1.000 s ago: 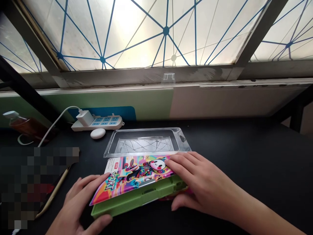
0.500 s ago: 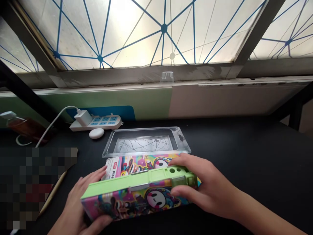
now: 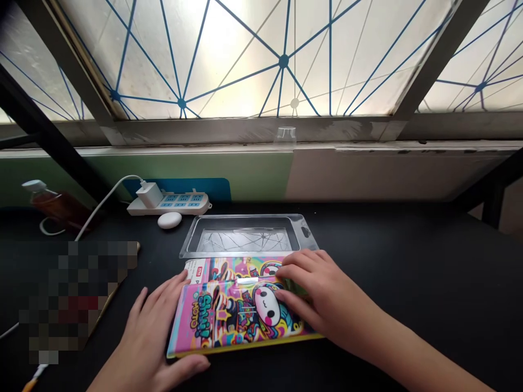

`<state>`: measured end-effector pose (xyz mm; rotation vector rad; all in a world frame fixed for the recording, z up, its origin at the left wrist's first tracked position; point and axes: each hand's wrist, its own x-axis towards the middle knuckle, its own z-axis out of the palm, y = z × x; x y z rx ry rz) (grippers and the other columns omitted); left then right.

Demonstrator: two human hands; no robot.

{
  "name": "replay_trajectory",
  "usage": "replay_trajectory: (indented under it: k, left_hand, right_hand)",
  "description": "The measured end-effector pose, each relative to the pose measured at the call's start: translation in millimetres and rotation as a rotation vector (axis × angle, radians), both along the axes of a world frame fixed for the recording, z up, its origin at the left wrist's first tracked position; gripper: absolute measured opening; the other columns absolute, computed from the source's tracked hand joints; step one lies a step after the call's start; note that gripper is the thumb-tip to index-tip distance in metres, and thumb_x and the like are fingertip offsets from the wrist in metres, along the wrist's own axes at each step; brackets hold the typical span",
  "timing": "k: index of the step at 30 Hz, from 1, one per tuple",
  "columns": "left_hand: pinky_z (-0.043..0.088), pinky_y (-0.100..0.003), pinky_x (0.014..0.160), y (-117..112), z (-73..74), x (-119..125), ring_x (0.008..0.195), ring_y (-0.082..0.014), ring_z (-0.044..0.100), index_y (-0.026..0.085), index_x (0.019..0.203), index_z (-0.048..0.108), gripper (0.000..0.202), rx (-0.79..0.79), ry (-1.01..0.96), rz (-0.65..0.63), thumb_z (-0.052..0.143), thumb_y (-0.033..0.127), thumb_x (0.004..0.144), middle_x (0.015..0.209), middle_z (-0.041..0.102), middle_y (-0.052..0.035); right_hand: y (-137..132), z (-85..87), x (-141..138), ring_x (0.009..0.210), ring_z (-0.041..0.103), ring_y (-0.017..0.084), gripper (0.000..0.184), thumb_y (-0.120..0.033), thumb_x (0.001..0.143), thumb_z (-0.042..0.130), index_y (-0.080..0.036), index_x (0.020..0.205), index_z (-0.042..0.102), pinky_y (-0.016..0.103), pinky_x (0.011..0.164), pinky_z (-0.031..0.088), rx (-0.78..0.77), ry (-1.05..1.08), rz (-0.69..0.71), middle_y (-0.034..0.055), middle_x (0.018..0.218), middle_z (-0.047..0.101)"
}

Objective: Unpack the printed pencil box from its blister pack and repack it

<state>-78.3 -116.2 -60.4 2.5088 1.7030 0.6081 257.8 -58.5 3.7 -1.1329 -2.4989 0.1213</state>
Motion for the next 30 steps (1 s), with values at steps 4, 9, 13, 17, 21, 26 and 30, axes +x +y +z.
replay_trajectory:
  k: [4, 9, 13, 17, 21, 26, 30]
  left_hand:
    - [0.019, -0.07, 0.117, -2.9, 2.2, 9.6, 0.139, -0.0436, 0.047, 0.026, 0.158, 0.02, 0.117, 0.006, -0.083, 0.057, 0.086, 0.054, 0.066, 0.152, 0.051, -0.0184]
    - [0.024, -0.066, 0.119, -8.1, 12.2, 19.4, 0.133, -0.0373, 0.054, 0.031, 0.161, 0.005, 0.123, -0.058, -0.273, 0.107, 0.086, 0.032, 0.069, 0.141, 0.059, -0.0122]
    - [0.015, -0.072, 0.119, -5.5, 16.1, 21.1, 0.126, -0.0376, 0.058, 0.03, 0.162, 0.0, 0.135, -0.022, -0.231, 0.111, 0.092, 0.038, 0.063, 0.13, 0.065, -0.0097]
    - [0.015, -0.074, 0.117, -0.1, 16.3, 19.1, 0.121, -0.0376, 0.061, 0.03, 0.162, -0.005, 0.137, -0.02, -0.186, 0.058, 0.09, 0.048, 0.065, 0.124, 0.067, -0.0099]
    - [0.016, -0.075, 0.117, 2.2, 17.7, 20.0, 0.126, -0.0394, 0.06, 0.031, 0.162, -0.004, 0.133, -0.054, -0.227, 0.073, 0.088, 0.051, 0.067, 0.128, 0.066, -0.0108]
    - [0.014, -0.071, 0.12, 0.0, 18.8, 21.4, 0.137, -0.0403, 0.051, 0.032, 0.162, -0.001, 0.128, -0.123, -0.345, 0.163, 0.086, 0.045, 0.07, 0.136, 0.063, -0.0107]
    - [0.008, -0.071, 0.12, -2.4, 14.9, 14.3, 0.143, -0.039, 0.045, 0.033, 0.161, 0.015, 0.12, -0.168, -0.343, 0.147, 0.089, 0.04, 0.066, 0.15, 0.054, -0.0122]
  right_hand:
    - [-7.3, 2.3, -34.3, 0.106, 0.063, 0.031, 0.032, -0.039, 0.096, 0.061, -0.021, 0.123, 0.064, 0.049, 0.091, 0.051, -0.013, -0.042, 0.008, 0.012, 0.114, 0.07]
    - [-3.5, 4.5, -63.4, 0.098, 0.06, 0.031, 0.029, -0.042, 0.098, 0.056, -0.018, 0.112, 0.066, 0.05, 0.084, 0.054, -0.128, -0.067, 0.008, 0.0125, 0.106, 0.065]
    - [1.5, -2.7, -65.2, 0.098, 0.06, 0.031, 0.028, -0.04, 0.099, 0.055, -0.016, 0.109, 0.065, 0.05, 0.083, 0.055, -0.11, -0.066, -0.002, 0.0136, 0.106, 0.063]
    - [4.6, -13.4, -63.2, 0.095, 0.062, 0.03, 0.023, -0.033, 0.098, 0.059, -0.013, 0.108, 0.064, 0.047, 0.08, 0.057, 0.043, -0.085, 0.012, 0.0141, 0.103, 0.064]
    - [3.7, -12.9, -63.3, 0.089, 0.065, 0.029, 0.022, -0.033, 0.099, 0.058, -0.013, 0.107, 0.062, 0.044, 0.075, 0.058, 0.181, -0.057, 0.023, 0.0134, 0.1, 0.065]
    - [-10.2, 2.0, -59.9, 0.094, 0.066, 0.026, 0.025, -0.038, 0.104, 0.047, -0.016, 0.112, 0.057, 0.04, 0.08, 0.057, 0.367, 0.091, 0.021, 0.0131, 0.104, 0.066]
    - [-29.0, 17.9, -43.8, 0.093, 0.066, 0.023, 0.013, -0.026, 0.098, 0.06, -0.018, 0.109, 0.061, 0.04, 0.095, 0.052, 0.415, 0.133, 0.181, 0.0085, 0.099, 0.069]
